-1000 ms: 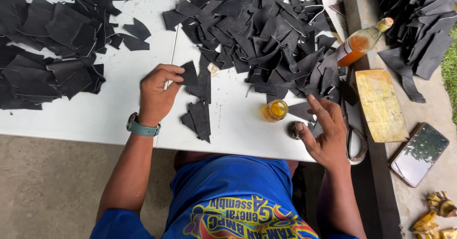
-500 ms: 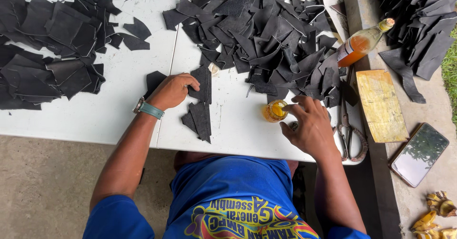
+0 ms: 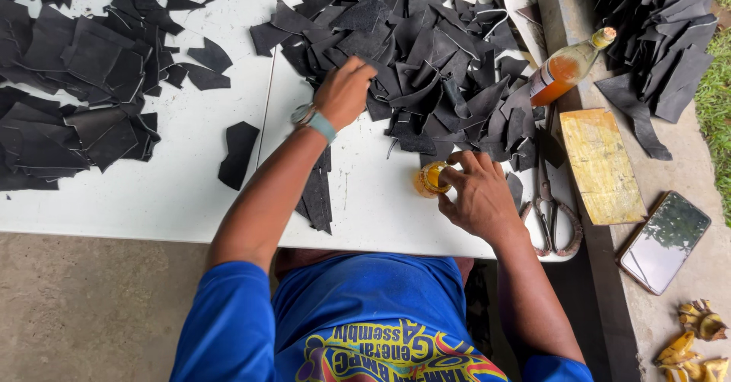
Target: The person repeatedly picks up small black rubber pieces from a pile on a white table and rubs them against a small glass jar containing a yellow substance. The person also uses a rectangular wooden block to rub the rubber pieces. The process is repetitive, involving handling individual pieces and applying them to the jar or block.
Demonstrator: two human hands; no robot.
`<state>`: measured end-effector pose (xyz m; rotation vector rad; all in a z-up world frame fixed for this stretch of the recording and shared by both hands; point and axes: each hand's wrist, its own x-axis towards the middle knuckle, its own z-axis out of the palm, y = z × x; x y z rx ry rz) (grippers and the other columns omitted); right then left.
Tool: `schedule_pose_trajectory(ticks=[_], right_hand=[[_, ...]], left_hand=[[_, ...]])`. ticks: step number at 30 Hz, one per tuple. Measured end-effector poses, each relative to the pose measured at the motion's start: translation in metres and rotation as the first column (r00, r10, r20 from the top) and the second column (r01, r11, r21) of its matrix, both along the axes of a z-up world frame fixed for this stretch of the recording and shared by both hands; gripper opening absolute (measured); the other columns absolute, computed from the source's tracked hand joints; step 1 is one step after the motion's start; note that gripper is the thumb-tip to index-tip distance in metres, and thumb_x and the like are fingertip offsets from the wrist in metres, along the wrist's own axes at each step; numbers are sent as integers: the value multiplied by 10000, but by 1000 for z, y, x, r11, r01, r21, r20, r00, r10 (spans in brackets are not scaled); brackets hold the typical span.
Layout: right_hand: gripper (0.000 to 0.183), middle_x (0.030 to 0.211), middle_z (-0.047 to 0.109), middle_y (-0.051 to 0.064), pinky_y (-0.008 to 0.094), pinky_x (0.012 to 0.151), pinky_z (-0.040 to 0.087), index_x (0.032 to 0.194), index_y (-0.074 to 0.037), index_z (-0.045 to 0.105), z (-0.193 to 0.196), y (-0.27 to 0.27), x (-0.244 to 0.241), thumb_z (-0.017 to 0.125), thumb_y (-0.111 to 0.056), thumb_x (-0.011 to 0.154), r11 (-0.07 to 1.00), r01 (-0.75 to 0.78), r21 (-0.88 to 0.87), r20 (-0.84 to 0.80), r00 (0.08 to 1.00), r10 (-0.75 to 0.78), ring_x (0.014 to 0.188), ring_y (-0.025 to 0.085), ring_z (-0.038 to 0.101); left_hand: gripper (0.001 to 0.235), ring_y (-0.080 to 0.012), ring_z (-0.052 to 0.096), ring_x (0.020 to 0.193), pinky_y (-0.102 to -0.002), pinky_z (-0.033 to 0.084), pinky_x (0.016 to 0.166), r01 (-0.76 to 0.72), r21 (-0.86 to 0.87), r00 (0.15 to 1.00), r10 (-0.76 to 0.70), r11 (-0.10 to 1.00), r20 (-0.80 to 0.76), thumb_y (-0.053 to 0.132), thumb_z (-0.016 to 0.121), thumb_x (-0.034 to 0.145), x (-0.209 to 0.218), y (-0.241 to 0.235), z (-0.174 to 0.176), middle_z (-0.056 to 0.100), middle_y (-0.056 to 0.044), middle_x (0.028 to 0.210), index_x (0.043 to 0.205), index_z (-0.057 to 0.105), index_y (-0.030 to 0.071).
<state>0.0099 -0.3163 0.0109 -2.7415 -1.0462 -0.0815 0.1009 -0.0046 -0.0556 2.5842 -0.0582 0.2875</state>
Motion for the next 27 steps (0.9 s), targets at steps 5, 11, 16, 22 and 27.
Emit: schedule_pose_trajectory(ticks=[5, 11, 16, 22, 27], right_hand=[[251, 1227, 609, 75, 412, 913, 458, 987, -143, 781, 5, 1, 0, 771, -245, 758, 999, 14, -40, 1, 1000, -14, 1082, 282, 554], [250, 1206, 603, 64, 400, 920, 467, 1007, -150, 789, 2, -1, 4, 761, -230, 772, 999, -3, -36, -26, 1000, 2, 1051, 262, 555], [253, 1234, 604, 50, 381, 966, 478, 1004, -135, 784, -1, -1, 4, 762, -230, 771, 999, 9, -37, -58, 998, -12, 1061, 248, 563], [425, 1303, 559, 78, 403, 968, 440, 1114, -163, 796, 4, 1, 5, 796, -321, 719, 998, 36, -57, -105, 994, -42, 1112, 281, 519], [515, 1345, 540, 50, 385, 1054, 394, 1115, -150, 795, -1, 13, 12, 798, -511, 749, 972, -8, -235, -180, 983, -35, 1199, 253, 482]], left_hand=[[442, -374, 687, 894, -513, 426, 966, 59, 258, 998, -61, 964, 0, -35, 642, 868, 55, -23, -21, 535, -241, 1312, 1301, 628, 47], [171, -373, 704, 940, -439, 553, 862, 9, 244, 998, -24, 970, 60, -3, 768, 821, 57, -13, -24, 657, -201, 1122, 979, 706, 17], [111, -254, 722, 816, -340, 575, 712, -92, -349, 994, 109, 933, 30, 32, 813, 867, 28, 15, -12, 744, -155, 882, 872, 704, 17], [173, -122, 709, 805, -250, 595, 769, -78, -937, 996, -7, 341, -86, -73, 734, 842, 5, 28, -16, 760, -74, 903, 944, 629, 19], [186, -143, 696, 820, -283, 571, 734, -94, -959, 990, -76, 269, -118, -65, 721, 881, -30, 9, -6, 747, -106, 944, 996, 602, 20]])
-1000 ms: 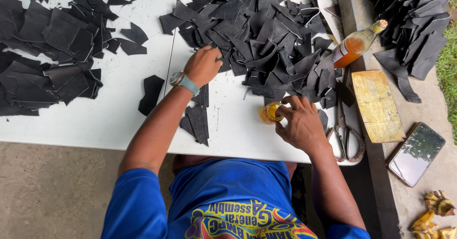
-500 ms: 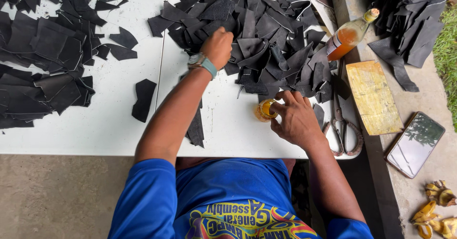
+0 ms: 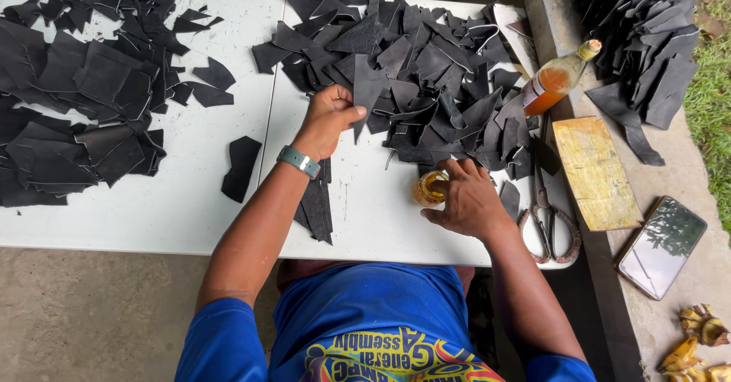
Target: The person repeatedly picks up small black rubber pieces from a pile on a white table and rubs them against a small glass jar containing a yellow substance. The person also uses a rectangular wooden block to rub the rubber pieces. The process is repetitive, involving handling individual pieces and applying them to the jar or block.
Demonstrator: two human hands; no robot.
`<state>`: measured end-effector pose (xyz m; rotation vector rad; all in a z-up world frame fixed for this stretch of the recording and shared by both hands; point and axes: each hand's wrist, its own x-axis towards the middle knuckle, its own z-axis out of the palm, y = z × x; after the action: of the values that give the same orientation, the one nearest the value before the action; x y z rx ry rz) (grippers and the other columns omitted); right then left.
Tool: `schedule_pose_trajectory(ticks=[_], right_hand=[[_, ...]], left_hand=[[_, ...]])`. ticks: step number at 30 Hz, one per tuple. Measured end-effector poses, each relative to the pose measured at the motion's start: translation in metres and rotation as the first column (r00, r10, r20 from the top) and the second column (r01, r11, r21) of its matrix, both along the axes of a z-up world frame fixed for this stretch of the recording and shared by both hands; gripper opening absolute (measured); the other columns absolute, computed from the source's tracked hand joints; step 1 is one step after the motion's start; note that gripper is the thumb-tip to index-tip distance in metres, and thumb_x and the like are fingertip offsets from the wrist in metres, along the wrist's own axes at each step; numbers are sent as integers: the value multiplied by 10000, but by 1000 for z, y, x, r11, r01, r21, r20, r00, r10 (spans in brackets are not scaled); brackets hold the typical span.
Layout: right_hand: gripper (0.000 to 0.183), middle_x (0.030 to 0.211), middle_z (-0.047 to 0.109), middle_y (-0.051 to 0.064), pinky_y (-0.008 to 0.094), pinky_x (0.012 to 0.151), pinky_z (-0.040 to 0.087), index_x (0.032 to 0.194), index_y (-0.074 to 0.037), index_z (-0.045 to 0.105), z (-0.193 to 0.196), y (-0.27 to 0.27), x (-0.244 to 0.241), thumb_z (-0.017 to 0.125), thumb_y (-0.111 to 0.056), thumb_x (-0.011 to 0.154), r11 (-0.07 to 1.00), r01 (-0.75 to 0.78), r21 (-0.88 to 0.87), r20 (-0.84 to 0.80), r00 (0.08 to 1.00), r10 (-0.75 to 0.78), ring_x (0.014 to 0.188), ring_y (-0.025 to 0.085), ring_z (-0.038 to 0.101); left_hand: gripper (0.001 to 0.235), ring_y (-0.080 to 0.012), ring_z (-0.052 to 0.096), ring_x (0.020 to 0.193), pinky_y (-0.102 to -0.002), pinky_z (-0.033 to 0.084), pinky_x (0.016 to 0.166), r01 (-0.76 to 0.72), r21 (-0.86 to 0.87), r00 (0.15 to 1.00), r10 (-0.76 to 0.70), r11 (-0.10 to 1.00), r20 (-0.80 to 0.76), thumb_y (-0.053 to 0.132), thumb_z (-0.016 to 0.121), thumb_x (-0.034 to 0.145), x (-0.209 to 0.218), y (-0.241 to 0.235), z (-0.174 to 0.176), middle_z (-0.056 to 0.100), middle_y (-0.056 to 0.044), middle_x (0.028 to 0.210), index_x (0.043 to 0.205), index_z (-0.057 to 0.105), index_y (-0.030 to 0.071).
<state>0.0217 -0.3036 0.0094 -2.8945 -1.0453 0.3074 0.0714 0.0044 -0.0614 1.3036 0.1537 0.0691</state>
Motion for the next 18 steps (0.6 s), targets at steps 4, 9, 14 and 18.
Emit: schedule_pose_trajectory(ticks=[4, 9, 14, 18], right_hand=[[505, 1373, 538, 22, 406, 1049, 381, 1091, -169, 810, -2, 2, 2, 803, -514, 722, 1000, 5, 29, -10, 1000, -5, 1198, 254, 480], [464, 1365, 556, 43, 400, 1031, 394, 1079, -165, 810, 8, -3, 0, 803, -481, 739, 997, 7, 80, 10, 1000, -8, 1193, 270, 489], [390, 1335, 580, 78, 439, 1017, 384, 1048, -166, 818, 34, -26, -22, 822, -369, 715, 962, -6, 275, 48, 999, -8, 1208, 303, 494], [315, 1326, 634, 77, 440, 1035, 414, 1003, -151, 795, 35, -50, -30, 844, -285, 722, 859, -51, 510, -7, 998, 63, 1208, 303, 553]], left_hand=[[287, -107, 700, 868, -286, 585, 739, 32, 42, 999, -31, 999, -36, -40, 690, 833, -17, -16, 20, 759, -56, 991, 1054, 579, 105], [171, -129, 704, 930, -296, 566, 823, 43, 74, 998, -46, 996, 46, 14, 700, 963, -21, -28, 15, 765, -98, 1046, 1110, 613, 30], [213, -122, 701, 898, -313, 582, 780, 88, 127, 995, -93, 988, 35, 12, 694, 917, -31, -39, 18, 758, -81, 1032, 1108, 609, 54], [195, -106, 741, 940, -323, 624, 813, 90, 68, 995, -87, 994, -47, 45, 655, 904, -35, -53, 28, 766, -46, 1033, 1086, 612, 100]])
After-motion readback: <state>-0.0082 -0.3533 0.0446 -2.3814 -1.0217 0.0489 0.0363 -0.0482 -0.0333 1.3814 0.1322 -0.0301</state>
